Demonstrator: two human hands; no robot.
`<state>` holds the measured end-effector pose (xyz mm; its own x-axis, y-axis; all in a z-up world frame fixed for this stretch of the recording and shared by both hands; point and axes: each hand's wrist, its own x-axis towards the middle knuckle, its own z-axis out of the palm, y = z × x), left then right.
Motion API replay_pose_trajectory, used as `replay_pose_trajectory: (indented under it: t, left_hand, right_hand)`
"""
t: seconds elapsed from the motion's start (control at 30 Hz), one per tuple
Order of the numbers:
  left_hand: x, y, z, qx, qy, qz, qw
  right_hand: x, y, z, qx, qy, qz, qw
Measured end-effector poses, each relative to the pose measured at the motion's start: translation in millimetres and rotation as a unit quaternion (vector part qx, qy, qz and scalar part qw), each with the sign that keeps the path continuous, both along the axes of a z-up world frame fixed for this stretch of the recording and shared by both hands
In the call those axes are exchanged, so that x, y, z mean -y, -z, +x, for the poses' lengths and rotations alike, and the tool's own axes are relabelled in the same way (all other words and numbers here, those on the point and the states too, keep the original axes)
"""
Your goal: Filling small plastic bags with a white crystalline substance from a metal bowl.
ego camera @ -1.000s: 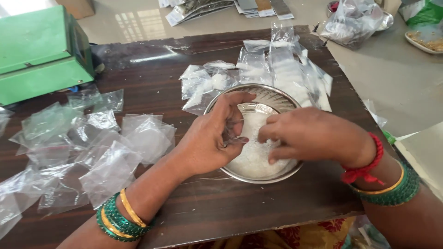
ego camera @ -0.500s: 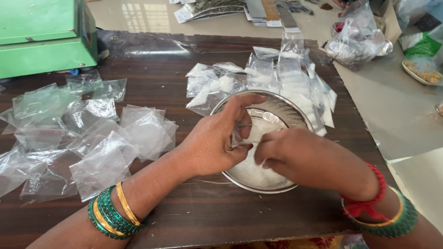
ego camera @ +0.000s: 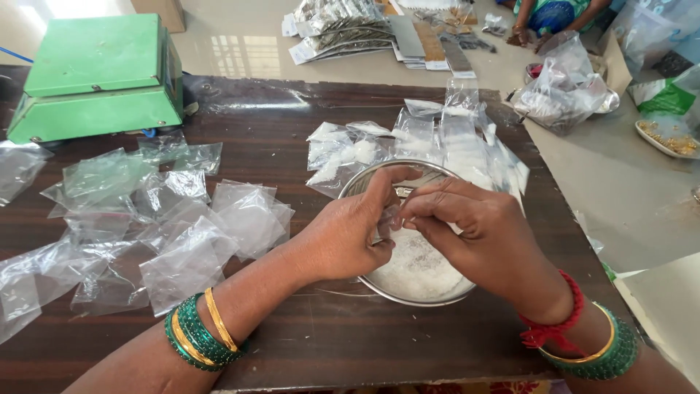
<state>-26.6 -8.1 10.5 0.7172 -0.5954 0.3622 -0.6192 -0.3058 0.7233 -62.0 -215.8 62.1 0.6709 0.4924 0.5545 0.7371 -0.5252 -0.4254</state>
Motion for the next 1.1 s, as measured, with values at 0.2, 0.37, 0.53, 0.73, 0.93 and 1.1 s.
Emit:
replay_pose_trajectory:
  t: [0.2,0.37,0.53,0.73,0.93,1.1]
  left_hand:
    - [-1.3,-6.3,-2.1,-0.016,0.004,-0.031,0.999]
    - [-1.6,-5.1,0.9,-0.028,0.003,-0.025,0.999]
    - [-2.5,-4.7,3.3,-0.05,0.014,-0.035,0.998]
    - [-4.8,0.8,10.8,-0.077,0.066,-0.134,0.986]
    - [-4.8,4.7,13.7,-0.148,0.1,-0.192,0.965]
    - [-5.0,0.5,11.9,-0.153,0.093,-0.165,0.97]
  right_hand:
    - [-1.1,7.0,0.4,0.041,-0.01,-0.033,0.999]
    - [-3.4,4.7,0.7,0.059,0.001,-0.051,0.997]
    - [15.5,0.2,16.5,0.015,0.054,-0.043,0.997]
    - [19.6,1.3,30.7,-0.221,0.025,-0.271,0.937]
    - [16.6,23.8,19.2,-0.17,-0.149,-0.288,0.931]
    - [18.2,5.8,21.8,-0.18,-0.046,-0.242,0.952]
